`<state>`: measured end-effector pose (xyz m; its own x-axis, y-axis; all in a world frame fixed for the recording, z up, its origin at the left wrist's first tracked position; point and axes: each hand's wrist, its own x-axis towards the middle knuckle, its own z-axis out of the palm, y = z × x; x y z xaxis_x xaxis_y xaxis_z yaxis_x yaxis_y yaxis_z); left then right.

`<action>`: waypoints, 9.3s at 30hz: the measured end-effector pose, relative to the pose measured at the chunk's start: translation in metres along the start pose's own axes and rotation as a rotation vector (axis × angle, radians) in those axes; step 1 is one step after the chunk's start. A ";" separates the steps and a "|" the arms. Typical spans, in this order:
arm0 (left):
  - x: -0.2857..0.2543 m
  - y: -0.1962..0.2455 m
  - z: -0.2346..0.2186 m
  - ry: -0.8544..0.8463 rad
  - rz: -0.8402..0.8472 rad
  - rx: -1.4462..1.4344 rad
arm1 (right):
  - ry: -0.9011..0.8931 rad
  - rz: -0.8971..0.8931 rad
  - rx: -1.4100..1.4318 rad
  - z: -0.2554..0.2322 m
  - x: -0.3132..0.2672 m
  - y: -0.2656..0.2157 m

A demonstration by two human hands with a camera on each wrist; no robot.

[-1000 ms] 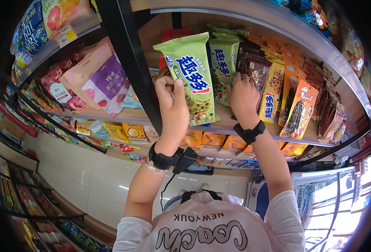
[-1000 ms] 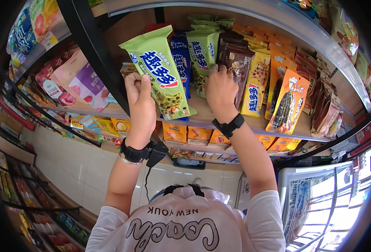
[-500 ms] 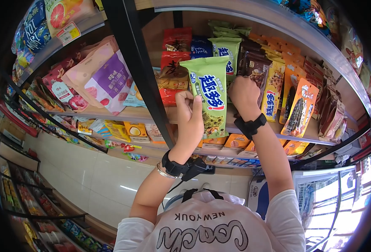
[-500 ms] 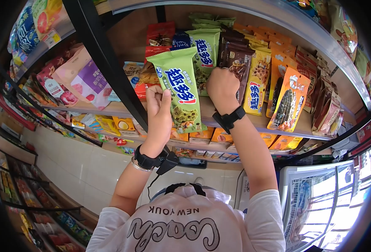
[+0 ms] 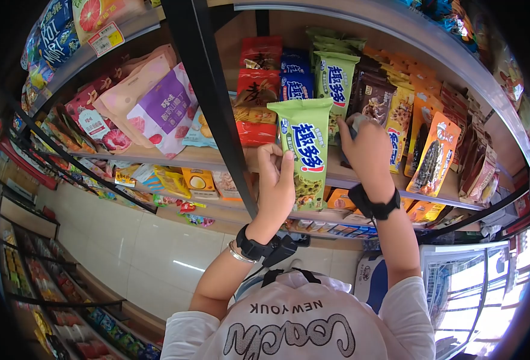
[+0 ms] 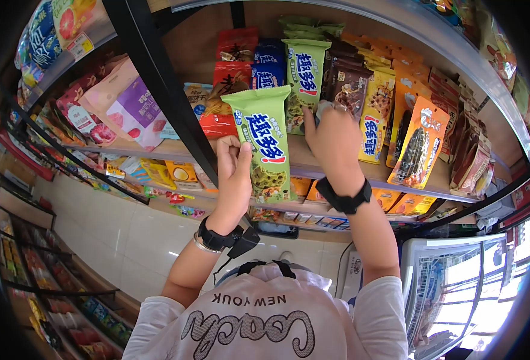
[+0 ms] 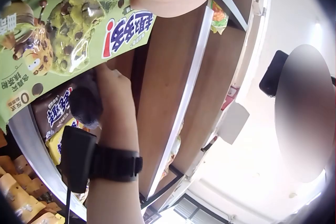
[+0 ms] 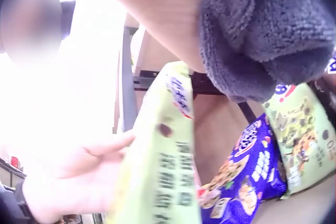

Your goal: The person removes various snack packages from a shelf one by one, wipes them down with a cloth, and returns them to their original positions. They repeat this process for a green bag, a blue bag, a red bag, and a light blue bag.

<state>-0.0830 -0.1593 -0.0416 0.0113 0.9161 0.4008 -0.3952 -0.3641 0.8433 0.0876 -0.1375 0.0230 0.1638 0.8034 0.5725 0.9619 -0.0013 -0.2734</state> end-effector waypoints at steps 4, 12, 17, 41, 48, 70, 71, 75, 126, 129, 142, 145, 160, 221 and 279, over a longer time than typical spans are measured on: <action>-0.015 -0.006 0.001 0.031 -0.063 -0.010 | 0.045 -0.186 0.406 -0.012 -0.044 -0.005; -0.048 -0.014 -0.013 -0.054 -0.275 -0.121 | -0.206 -0.179 0.674 -0.014 -0.095 0.011; -0.065 -0.020 -0.020 -0.127 -0.350 -0.146 | -0.359 -0.040 0.798 -0.003 -0.108 0.021; -0.127 -0.054 -0.057 -0.384 -0.393 0.230 | -0.156 -0.436 0.449 0.020 -0.161 -0.027; -0.125 -0.024 -0.059 -0.337 -0.679 0.004 | -0.049 -0.307 0.306 0.015 -0.143 -0.039; -0.153 -0.016 -0.126 -0.302 -0.489 0.036 | -0.192 -0.562 0.462 0.030 -0.224 -0.079; -0.150 -0.014 -0.127 -0.300 -0.525 0.021 | -0.190 -0.529 0.500 0.035 -0.225 -0.075; -0.151 -0.001 -0.125 -0.242 -0.629 -0.061 | -0.111 -0.347 0.435 0.027 -0.197 -0.073; -0.157 -0.002 -0.108 -0.299 -0.789 -0.234 | -0.036 -0.418 0.474 -0.004 -0.180 -0.062; -0.155 -0.005 -0.111 -0.173 -0.758 -0.319 | -0.208 -0.506 0.535 -0.005 -0.204 -0.065; -0.147 0.000 -0.101 -0.122 -0.704 -0.226 | -0.210 -0.566 0.537 -0.006 -0.230 -0.051; -0.140 0.004 -0.101 -0.070 -0.711 -0.229 | -0.336 -0.625 0.614 -0.009 -0.253 -0.049; -0.155 -0.016 -0.098 -0.307 -0.506 -0.035 | -0.183 -0.563 0.500 0.005 -0.208 -0.066; -0.138 -0.003 -0.111 -0.051 -0.696 -0.328 | -0.352 -0.483 0.458 0.013 -0.240 -0.045; 0.001 0.011 0.022 -0.321 -0.290 -0.334 | 0.036 -0.216 0.499 -0.023 -0.172 0.034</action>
<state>-0.0673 -0.1659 -0.0247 0.4228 0.8545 0.3018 -0.6038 0.0173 0.7970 0.0970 -0.2896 -0.0669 -0.0099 0.7334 0.6798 0.7552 0.4511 -0.4756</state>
